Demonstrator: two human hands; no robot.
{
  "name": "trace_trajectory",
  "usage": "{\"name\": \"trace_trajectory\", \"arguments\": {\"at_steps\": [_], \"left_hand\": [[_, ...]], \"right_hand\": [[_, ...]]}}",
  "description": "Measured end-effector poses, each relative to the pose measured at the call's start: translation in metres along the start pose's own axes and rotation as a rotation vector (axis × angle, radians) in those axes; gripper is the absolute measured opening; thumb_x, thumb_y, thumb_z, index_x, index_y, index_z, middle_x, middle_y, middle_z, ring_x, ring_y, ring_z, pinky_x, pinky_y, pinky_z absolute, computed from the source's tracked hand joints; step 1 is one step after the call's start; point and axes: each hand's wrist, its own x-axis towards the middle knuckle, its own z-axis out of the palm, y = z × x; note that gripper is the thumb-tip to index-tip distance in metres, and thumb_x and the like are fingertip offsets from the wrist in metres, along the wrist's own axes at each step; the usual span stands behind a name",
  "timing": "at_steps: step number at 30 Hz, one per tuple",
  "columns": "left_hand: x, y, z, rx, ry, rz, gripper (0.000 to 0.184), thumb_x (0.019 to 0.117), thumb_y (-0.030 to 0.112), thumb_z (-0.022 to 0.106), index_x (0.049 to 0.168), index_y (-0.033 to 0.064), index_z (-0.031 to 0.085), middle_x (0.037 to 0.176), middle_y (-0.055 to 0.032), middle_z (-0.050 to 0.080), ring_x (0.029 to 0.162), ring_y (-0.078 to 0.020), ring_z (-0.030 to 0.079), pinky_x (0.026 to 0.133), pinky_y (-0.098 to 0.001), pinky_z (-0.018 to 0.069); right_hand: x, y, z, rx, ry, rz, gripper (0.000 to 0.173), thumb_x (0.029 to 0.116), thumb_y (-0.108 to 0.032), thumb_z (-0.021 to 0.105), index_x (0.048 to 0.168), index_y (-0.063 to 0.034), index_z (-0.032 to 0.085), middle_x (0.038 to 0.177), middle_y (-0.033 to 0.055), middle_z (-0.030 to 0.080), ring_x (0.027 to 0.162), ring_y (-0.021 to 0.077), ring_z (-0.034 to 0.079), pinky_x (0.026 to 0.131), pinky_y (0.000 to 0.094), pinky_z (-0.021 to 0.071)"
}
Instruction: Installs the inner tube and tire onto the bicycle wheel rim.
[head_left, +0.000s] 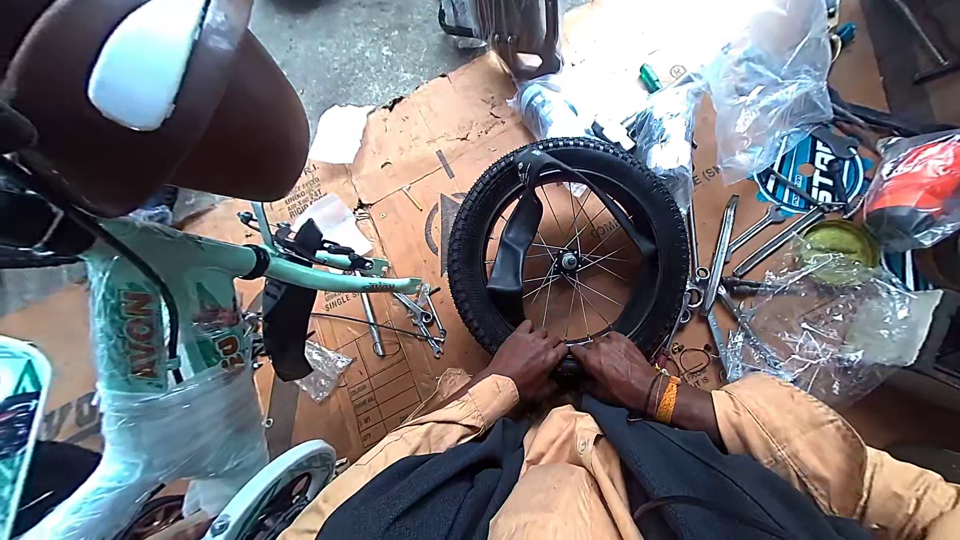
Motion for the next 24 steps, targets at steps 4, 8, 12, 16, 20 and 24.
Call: {"name": "trace_trajectory", "arguments": {"at_steps": [4, 8, 12, 16, 20, 24], "left_hand": [[-0.001, -0.002, -0.003, -0.066, -0.084, -0.03, 0.034, 0.0875, 0.045, 0.069, 0.105, 0.0147, 0.071, 0.098, -0.0049, 0.073, 0.093, -0.0233, 0.069, 0.089, -0.0483, 0.0503], [-0.004, 0.002, -0.003, -0.044, -0.061, -0.035, 0.026, 0.0892, 0.036, 0.068, 0.103, 0.0144, 0.07, 0.098, -0.0044, 0.072, 0.093, -0.0229, 0.069, 0.087, -0.0461, 0.0511], [-0.008, -0.001, 0.0, -0.028, 0.006, -0.012, 0.027, 0.0819, 0.03, 0.076, 0.106, 0.0173, 0.071, 0.108, 0.0002, 0.07, 0.105, -0.0201, 0.065, 0.089, -0.0419, 0.0504], [-0.012, -0.009, 0.001, -0.036, 0.016, -0.02, 0.029, 0.0797, 0.034, 0.082, 0.103, 0.0188, 0.073, 0.115, 0.0018, 0.069, 0.11, -0.0201, 0.062, 0.092, -0.0421, 0.0501], [-0.004, -0.001, -0.024, -0.084, -0.204, -0.128, 0.049, 0.0792, 0.046, 0.08, 0.117, 0.0158, 0.069, 0.115, -0.0026, 0.07, 0.11, -0.0227, 0.065, 0.099, -0.0496, 0.048], [0.006, 0.01, -0.026, -0.085, -0.264, -0.202, 0.058, 0.0817, 0.067, 0.069, 0.111, 0.0166, 0.07, 0.097, -0.0048, 0.073, 0.093, -0.0241, 0.069, 0.091, -0.0512, 0.0513]], "right_hand": [[0.002, -0.006, -0.006, -0.009, -0.014, 0.009, 0.032, 0.0895, -0.035, 0.072, 0.112, -0.0131, 0.065, 0.093, 0.0063, 0.07, 0.089, 0.0259, 0.068, 0.082, 0.0478, 0.0504], [0.002, -0.003, 0.0, -0.026, 0.04, -0.021, 0.027, 0.09, -0.034, 0.07, 0.107, -0.0143, 0.067, 0.089, 0.0051, 0.07, 0.087, 0.0248, 0.068, 0.081, 0.0462, 0.0507], [-0.008, 0.025, -0.01, -0.025, 0.115, -0.132, 0.04, 0.0898, -0.056, 0.067, 0.11, -0.0206, 0.069, 0.094, -0.0021, 0.071, 0.097, 0.0205, 0.065, 0.088, 0.0449, 0.0488], [-0.029, 0.081, -0.034, -0.079, 0.404, -0.157, 0.042, 0.092, -0.057, 0.064, 0.104, -0.0181, 0.073, 0.108, 0.0053, 0.069, 0.113, 0.028, 0.063, 0.104, 0.0558, 0.0462], [-0.034, 0.095, -0.039, -0.131, 0.318, -0.141, 0.045, 0.0841, -0.056, 0.072, 0.116, -0.024, 0.073, 0.127, 0.0074, 0.064, 0.128, 0.0314, 0.056, 0.109, 0.0559, 0.0428], [-0.026, 0.082, -0.031, -0.105, 0.239, -0.142, 0.046, 0.0891, -0.062, 0.066, 0.109, -0.0211, 0.075, 0.156, 0.0054, 0.049, 0.141, 0.0307, 0.046, 0.106, 0.054, 0.0429]]}}
